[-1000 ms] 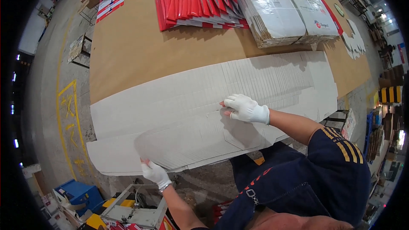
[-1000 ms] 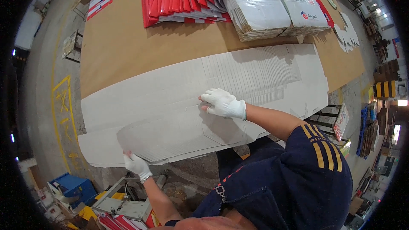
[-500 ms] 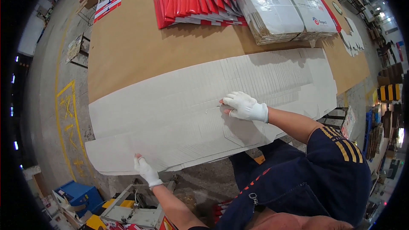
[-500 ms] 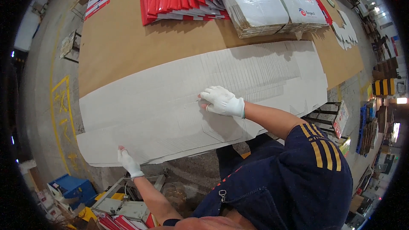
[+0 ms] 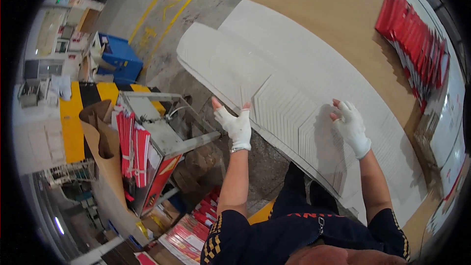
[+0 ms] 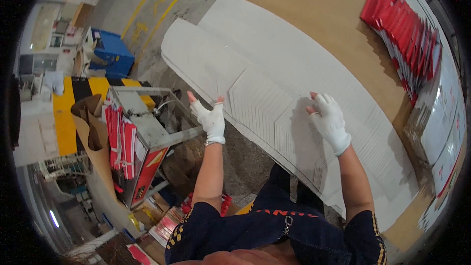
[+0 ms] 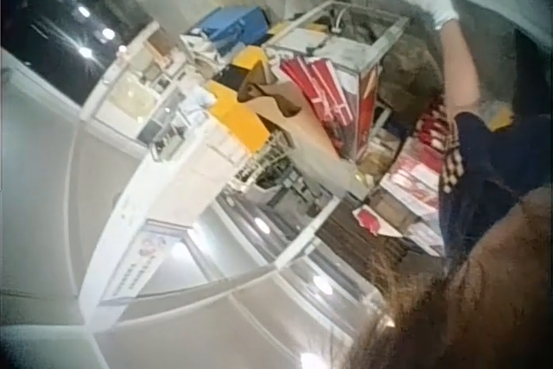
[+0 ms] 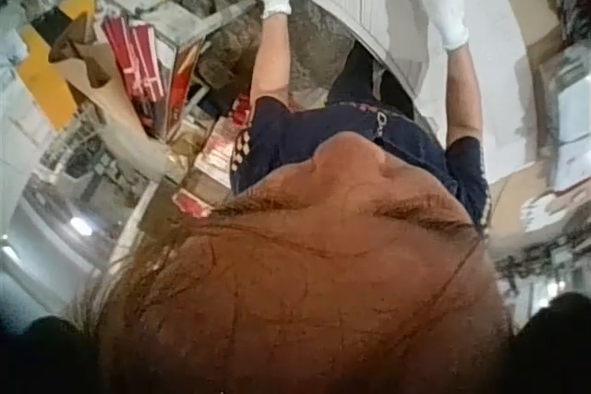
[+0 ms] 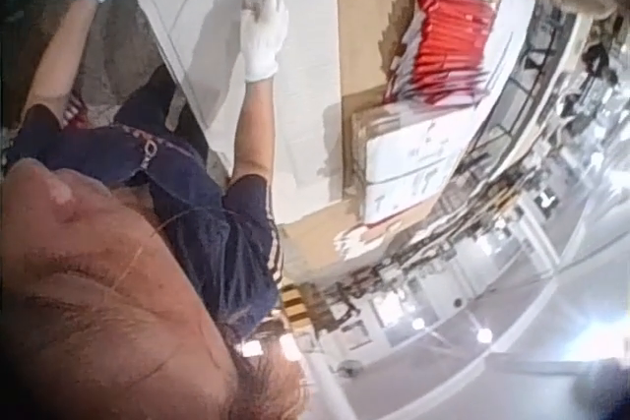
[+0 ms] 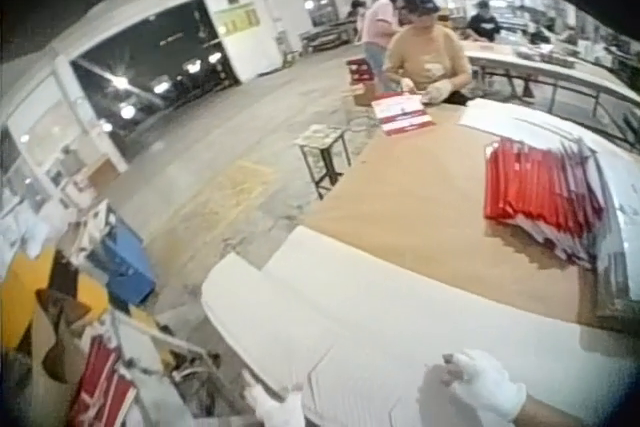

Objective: Folding and stacking large white cardboard packaging sheets on a industrial work table.

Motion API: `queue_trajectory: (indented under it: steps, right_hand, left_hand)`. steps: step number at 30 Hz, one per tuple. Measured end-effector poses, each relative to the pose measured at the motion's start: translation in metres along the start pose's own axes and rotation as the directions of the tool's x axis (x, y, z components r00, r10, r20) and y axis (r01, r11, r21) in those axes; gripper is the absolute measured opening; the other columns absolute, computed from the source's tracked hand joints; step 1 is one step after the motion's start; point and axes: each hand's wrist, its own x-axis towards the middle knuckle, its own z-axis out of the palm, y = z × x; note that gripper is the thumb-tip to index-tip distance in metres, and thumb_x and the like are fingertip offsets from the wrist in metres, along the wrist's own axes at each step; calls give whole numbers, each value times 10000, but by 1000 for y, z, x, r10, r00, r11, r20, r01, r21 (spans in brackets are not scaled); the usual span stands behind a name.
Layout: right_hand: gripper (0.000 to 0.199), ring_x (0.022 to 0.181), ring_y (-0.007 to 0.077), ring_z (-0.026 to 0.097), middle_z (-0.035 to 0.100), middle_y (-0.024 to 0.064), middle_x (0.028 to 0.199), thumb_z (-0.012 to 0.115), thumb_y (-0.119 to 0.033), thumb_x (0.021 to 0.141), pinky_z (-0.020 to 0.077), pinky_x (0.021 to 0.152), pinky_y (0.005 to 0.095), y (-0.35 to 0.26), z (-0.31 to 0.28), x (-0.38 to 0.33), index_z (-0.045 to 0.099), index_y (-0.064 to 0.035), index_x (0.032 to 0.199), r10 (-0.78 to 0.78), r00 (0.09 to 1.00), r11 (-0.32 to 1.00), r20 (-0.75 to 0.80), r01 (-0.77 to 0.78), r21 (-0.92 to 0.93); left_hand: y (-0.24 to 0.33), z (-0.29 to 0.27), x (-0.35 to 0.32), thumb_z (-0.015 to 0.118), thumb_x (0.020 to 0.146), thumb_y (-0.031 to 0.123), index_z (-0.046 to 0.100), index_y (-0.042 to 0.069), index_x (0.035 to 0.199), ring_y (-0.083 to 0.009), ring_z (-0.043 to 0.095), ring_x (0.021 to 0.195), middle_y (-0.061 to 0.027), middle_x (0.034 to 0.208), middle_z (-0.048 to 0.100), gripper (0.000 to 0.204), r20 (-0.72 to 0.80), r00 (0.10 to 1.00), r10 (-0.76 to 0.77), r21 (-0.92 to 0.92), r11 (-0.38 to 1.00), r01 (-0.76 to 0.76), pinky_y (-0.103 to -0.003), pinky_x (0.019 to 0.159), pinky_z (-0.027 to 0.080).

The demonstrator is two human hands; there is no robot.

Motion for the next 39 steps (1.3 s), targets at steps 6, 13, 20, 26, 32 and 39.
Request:
queue_trajectory:
  steps: [6,13,20,26,32,39]
  right_hand:
    - [522,991,323,489,512,141,1102,683,-196,713,428,816,401,-42,47,58,523,5,1167,-263,963,957,55,268,-110]
    - [453,883,290,540,541,145,1023,672,-175,747,449,768,350,-62,54,77,532,-4,1142,-18,986,1000,165,20,-11]
    - [168,617,92,434,470,48,615,609,-118,824,390,571,253,-48,42,90,557,40,849,148,913,966,380,-215,143]
    - [138,629,99,475,527,60,663,597,-70,812,411,587,257,-45,39,80,556,38,889,218,933,899,288,-307,313]
    - [125,681,118,556,619,72,720,585,-47,795,449,631,262,-75,24,75,582,32,893,192,962,971,193,-215,108]
    - [151,617,99,519,562,21,621,578,-107,796,448,584,272,-19,48,84,585,34,743,259,859,913,442,-366,178]
  left_hand:
    - [-9,28,-36,783,681,268,-5,2,1429,-339,214,1344,-279,1428,206,1119,162,838,-521,-190,817,544,-390,1084,207]
    - [-26,41,-40,681,794,146,511,-85,1122,-156,568,917,-98,993,613,436,500,673,-545,-621,315,717,-273,841,428]
    - [-13,41,-41,620,810,91,573,-59,1007,-163,583,902,-79,948,615,252,404,737,-542,-669,374,642,-277,797,462]
    - [-26,51,-45,674,775,97,472,-50,1158,-188,571,921,-117,1057,592,457,447,710,-544,-673,318,668,-290,825,442]
    - [-15,52,-38,688,772,116,478,-49,1149,-197,570,927,-110,1068,589,462,383,754,-534,-679,391,621,-298,842,437]
    - [-18,48,-46,653,793,82,436,-55,1230,-203,532,1030,-135,1165,542,507,394,759,-519,-722,335,605,-306,882,427]
